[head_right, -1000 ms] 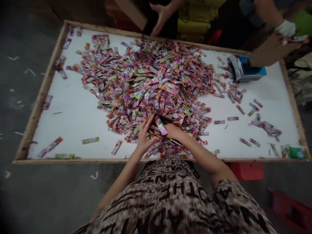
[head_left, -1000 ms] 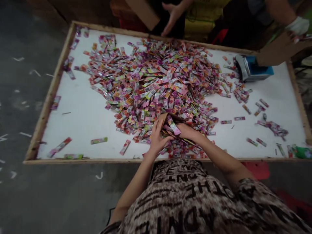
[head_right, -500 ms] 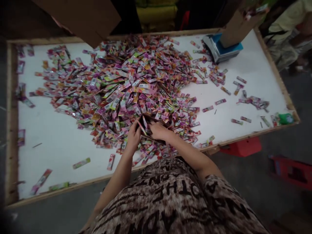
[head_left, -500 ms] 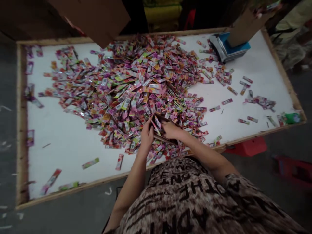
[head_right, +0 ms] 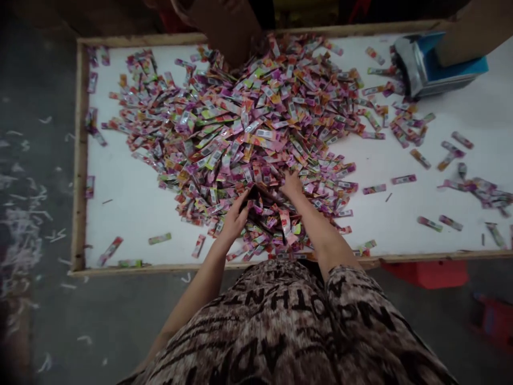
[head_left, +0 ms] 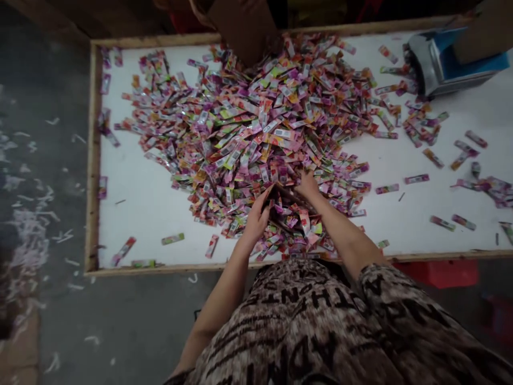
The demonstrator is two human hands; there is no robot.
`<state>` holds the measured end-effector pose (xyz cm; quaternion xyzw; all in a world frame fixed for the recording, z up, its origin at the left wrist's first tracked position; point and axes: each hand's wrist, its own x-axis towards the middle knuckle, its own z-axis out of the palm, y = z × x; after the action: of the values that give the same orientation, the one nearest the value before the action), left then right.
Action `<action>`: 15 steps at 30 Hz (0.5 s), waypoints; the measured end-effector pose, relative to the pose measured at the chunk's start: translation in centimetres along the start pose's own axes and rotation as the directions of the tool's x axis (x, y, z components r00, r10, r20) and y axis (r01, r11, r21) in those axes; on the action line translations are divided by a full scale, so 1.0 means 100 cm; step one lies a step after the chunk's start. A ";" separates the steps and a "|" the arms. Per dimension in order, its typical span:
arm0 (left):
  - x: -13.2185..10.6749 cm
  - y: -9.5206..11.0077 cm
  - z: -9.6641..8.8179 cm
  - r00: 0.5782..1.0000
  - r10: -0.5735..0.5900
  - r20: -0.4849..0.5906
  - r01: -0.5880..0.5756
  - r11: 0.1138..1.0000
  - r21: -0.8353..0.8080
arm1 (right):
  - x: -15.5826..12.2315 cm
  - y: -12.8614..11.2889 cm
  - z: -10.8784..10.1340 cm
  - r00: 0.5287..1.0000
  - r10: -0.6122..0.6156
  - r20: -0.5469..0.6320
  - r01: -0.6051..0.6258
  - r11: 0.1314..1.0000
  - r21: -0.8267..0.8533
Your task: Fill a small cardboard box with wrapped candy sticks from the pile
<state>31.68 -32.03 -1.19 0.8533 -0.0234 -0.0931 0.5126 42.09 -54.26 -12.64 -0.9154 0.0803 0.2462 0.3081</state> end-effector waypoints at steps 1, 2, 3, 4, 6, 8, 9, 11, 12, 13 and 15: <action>0.001 -0.001 -0.001 1.000 -0.001 0.000 0.001 1.000 -0.004 | 0.000 0.001 -0.001 0.999 -0.021 -0.029 0.021 1.000 -0.002; 0.002 -0.001 -0.002 1.000 -0.003 0.001 0.003 1.000 -0.008 | -0.002 0.005 -0.007 0.997 -0.041 -0.059 0.042 0.999 0.007; 0.003 -0.002 -0.002 1.000 -0.006 0.005 0.006 1.000 -0.012 | -0.006 0.010 -0.018 0.994 -0.059 -0.089 0.061 0.998 0.021; 0.004 -0.002 -0.003 1.000 -0.005 0.011 0.006 1.000 -0.017 | -0.013 0.015 -0.034 0.989 -0.076 -0.128 0.081 0.996 0.037; 0.006 -0.002 -0.002 1.000 0.009 0.021 -0.008 1.000 -0.030 | -0.040 0.020 -0.072 0.965 -0.112 -0.239 0.133 0.988 0.074; 0.009 -0.003 -0.001 0.999 0.035 0.019 -0.034 0.998 -0.044 | -0.082 0.013 -0.107 0.925 -0.178 -0.334 0.217 0.973 0.081; 0.011 -0.004 0.000 0.999 0.047 0.012 -0.047 0.998 -0.052 | -0.106 0.005 -0.119 0.909 -0.230 -0.347 0.266 0.962 0.058; 0.013 -0.007 0.003 0.998 0.068 -0.004 -0.068 0.995 -0.070 | -0.152 -0.019 -0.125 0.903 -0.340 -0.263 0.340 0.939 -0.045; 0.014 -0.010 0.004 0.997 0.077 -0.008 -0.078 0.994 -0.078 | -0.169 -0.032 -0.118 0.912 -0.374 -0.168 0.358 0.926 -0.118; 0.014 -0.013 0.006 0.996 0.087 -0.006 -0.088 0.992 -0.086 | -0.180 -0.045 -0.105 0.923 -0.381 -0.053 0.365 0.911 -0.195; 0.012 -0.019 0.008 0.994 0.107 0.011 -0.106 0.989 -0.101 | -0.182 -0.068 -0.065 0.927 -0.322 0.192 0.370 0.870 -0.325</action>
<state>32.66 -31.95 -3.38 0.8231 -0.0684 -0.0738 0.5588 30.98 -52.84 4.57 -0.9370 -0.1516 0.2571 0.1815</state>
